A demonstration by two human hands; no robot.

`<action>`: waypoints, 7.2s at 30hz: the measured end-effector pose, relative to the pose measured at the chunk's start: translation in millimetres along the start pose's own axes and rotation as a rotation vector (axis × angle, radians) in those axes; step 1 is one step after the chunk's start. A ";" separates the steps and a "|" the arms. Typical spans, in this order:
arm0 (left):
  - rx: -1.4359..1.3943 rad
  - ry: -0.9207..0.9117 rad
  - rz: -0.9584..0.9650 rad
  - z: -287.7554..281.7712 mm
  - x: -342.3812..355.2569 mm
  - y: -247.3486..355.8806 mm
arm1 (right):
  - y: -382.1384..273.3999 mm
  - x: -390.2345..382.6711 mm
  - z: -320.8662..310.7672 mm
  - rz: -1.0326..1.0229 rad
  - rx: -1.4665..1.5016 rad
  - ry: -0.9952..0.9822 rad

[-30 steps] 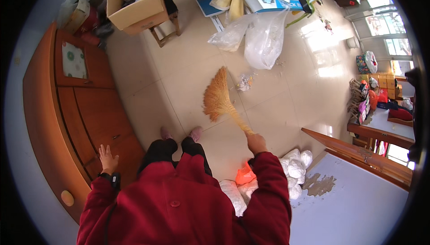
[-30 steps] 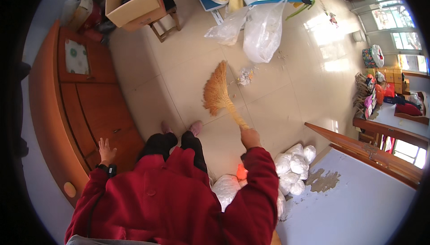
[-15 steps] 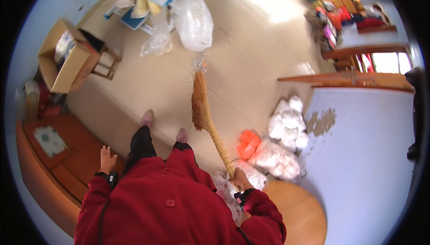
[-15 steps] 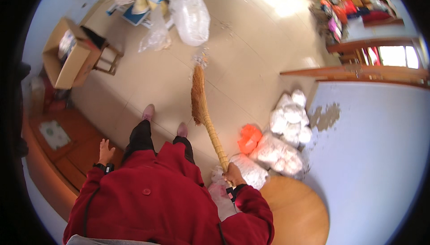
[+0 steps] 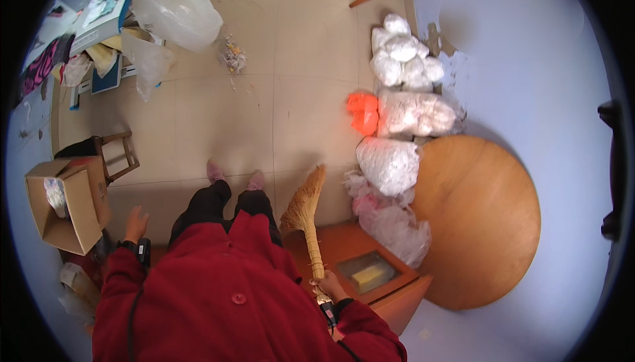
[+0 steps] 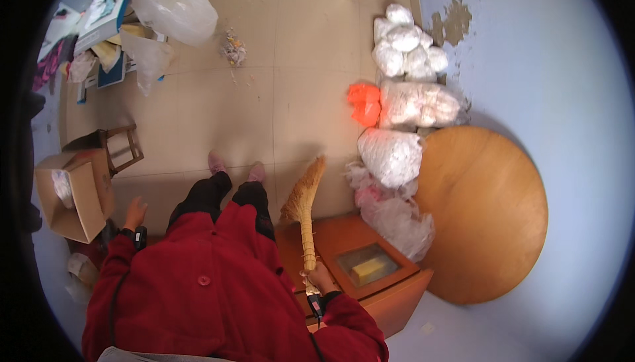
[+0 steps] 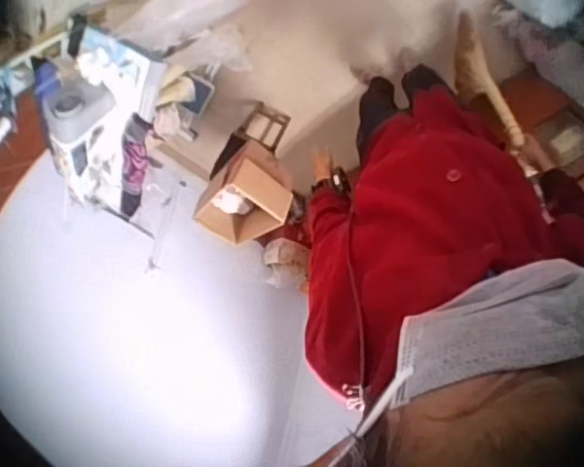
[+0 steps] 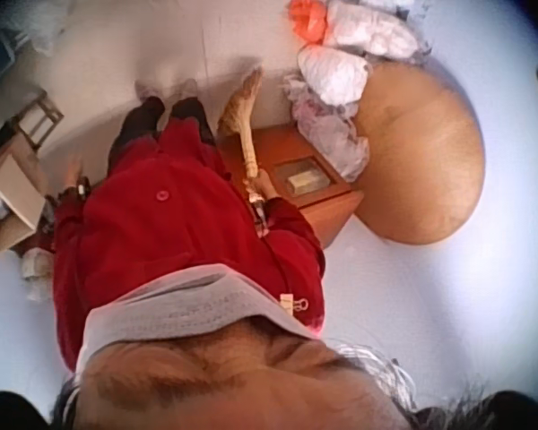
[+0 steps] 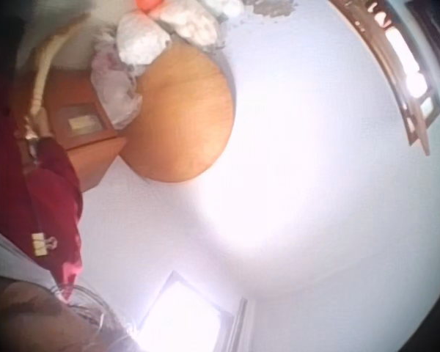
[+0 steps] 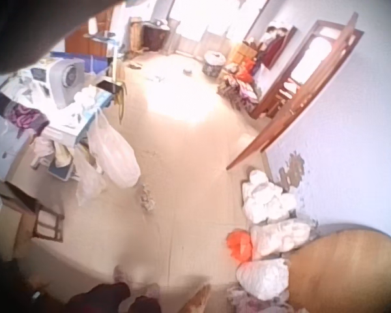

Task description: The person sweeps scattered debris on a tiled floor using a traditional straw broom. They gather the debris into a pile, move a cardboard box to access more floor area, and continue sweeping around a sewing machine and other items. The person also briefly lifts a plastic bag and adjusts a power cord while sweeping.

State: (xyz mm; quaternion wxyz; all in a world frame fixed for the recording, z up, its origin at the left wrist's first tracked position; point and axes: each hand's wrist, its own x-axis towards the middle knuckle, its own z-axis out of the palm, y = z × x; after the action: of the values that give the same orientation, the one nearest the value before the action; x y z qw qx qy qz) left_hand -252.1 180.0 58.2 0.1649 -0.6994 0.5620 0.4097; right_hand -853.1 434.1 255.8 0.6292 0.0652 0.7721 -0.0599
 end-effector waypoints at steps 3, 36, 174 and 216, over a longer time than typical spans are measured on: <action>0.001 -0.026 0.104 -16.4 1.9 17.6 | 27.1 14.9 27.1 0.073 0.313 -0.117; 0.139 -0.235 0.420 -46.9 80.7 123.5 | 49.3 27.2 81.1 -0.237 0.688 0.108; -0.464 0.037 -0.049 52.0 96.3 607.4 | -838.5 232.3 -340.8 -0.623 0.052 -0.230; -2.347 0.030 -0.380 32.8 284.3 839.5 | -844.8 221.8 -531.9 -0.310 -0.654 0.104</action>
State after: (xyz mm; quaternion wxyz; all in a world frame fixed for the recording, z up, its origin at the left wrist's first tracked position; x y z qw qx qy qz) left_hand -1028.9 -245.9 15.6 -0.5251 -0.4998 -0.2675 0.6348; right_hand -1558.9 -298.9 154.2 0.5601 -0.2542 0.7822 0.0987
